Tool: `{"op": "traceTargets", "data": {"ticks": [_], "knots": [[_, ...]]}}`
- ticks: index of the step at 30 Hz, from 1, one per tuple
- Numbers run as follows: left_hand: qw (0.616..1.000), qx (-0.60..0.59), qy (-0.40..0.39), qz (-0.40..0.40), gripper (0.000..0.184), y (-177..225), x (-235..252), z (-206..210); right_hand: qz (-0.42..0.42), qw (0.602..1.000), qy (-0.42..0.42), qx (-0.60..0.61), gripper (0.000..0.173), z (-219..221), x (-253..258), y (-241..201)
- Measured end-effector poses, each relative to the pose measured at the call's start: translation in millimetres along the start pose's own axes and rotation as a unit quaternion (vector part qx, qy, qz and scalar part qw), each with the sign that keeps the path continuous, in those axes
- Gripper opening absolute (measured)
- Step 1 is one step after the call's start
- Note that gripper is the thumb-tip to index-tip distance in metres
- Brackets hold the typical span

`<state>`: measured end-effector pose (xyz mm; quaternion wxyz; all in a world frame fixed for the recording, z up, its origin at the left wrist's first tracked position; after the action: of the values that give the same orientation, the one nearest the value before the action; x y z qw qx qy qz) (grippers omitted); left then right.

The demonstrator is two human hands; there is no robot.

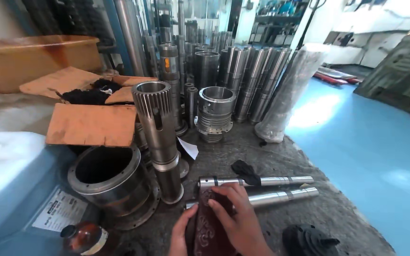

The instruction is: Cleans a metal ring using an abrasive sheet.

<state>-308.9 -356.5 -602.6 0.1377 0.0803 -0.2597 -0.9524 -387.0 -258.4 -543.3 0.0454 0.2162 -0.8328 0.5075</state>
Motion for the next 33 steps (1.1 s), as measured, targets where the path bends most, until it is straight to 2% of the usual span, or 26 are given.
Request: {"op": "traceTargets", "data": {"ticks": [3,6,10,12,15,17,21,23,25,28,30,33], "knots": [[0.999,-0.038,-0.006,0.025,0.048,20.6,9.6,1.2,0.004,1.000,0.013,0.002,0.033,-4.9,-0.5,3.1],[0.998,-0.047,-0.051,0.011,0.059,31.4,18.3,4.9,0.017,1.000,0.022,0.014,0.031,-7.2,-5.6,9.8],[0.998,0.048,0.011,0.028,0.049,10.5,-3.1,3.3,-0.012,0.999,0.022,0.025,0.030,-3.4,-7.4,0.2],[0.999,0.012,0.016,0.029,0.046,2.1,-6.0,0.8,-0.016,1.000,0.010,0.011,0.033,-1.2,-5.3,-4.0],[0.998,-0.037,-0.002,0.057,0.045,21.7,3.9,4.6,-0.018,1.000,0.021,0.003,0.033,-6.5,-3.7,-5.8],[0.996,-0.071,-0.035,0.050,0.051,30.5,11.2,6.8,-0.014,1.000,0.019,0.003,0.033,-8.4,-4.5,-3.1],[0.999,0.016,0.012,0.025,0.048,7.7,-4.9,3.1,-0.012,1.000,-0.015,-0.009,0.032,-1.7,-5.7,-5.3],[1.000,-0.002,0.020,0.009,0.049,-6.8,-10.4,1.0,-0.016,0.999,-0.024,-0.019,0.032,1.5,-4.8,-7.7],[0.999,-0.022,0.023,0.027,0.048,0.3,-4.5,0.3,-0.012,1.000,-0.017,-0.017,0.034,-1.7,-2.3,-7.6],[0.997,-0.061,-0.029,0.041,0.053,24.1,12.7,5.1,-0.005,1.000,-0.003,-0.011,0.033,-10.1,-2.2,-1.7],[0.996,-0.051,-0.058,0.035,0.053,25.4,14.5,9.2,-0.004,1.000,-0.005,-0.008,0.030,-11.3,-4.3,1.8],[1.000,0.004,0.001,0.018,0.046,0.7,0.4,6.6,-0.017,1.000,-0.021,-0.015,0.029,-9.6,-2.1,-1.9]]}}
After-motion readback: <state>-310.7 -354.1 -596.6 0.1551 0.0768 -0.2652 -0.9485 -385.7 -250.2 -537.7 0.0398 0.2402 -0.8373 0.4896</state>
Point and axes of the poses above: each hand's wrist, its own x-axis towards the middle knuckle, its own z-axis out of the palm, y = z × x, the point moved 9 cm from there along x, towards the middle knuckle, and after that the axes turned 14 degrees about z, right-handed, at the moved point
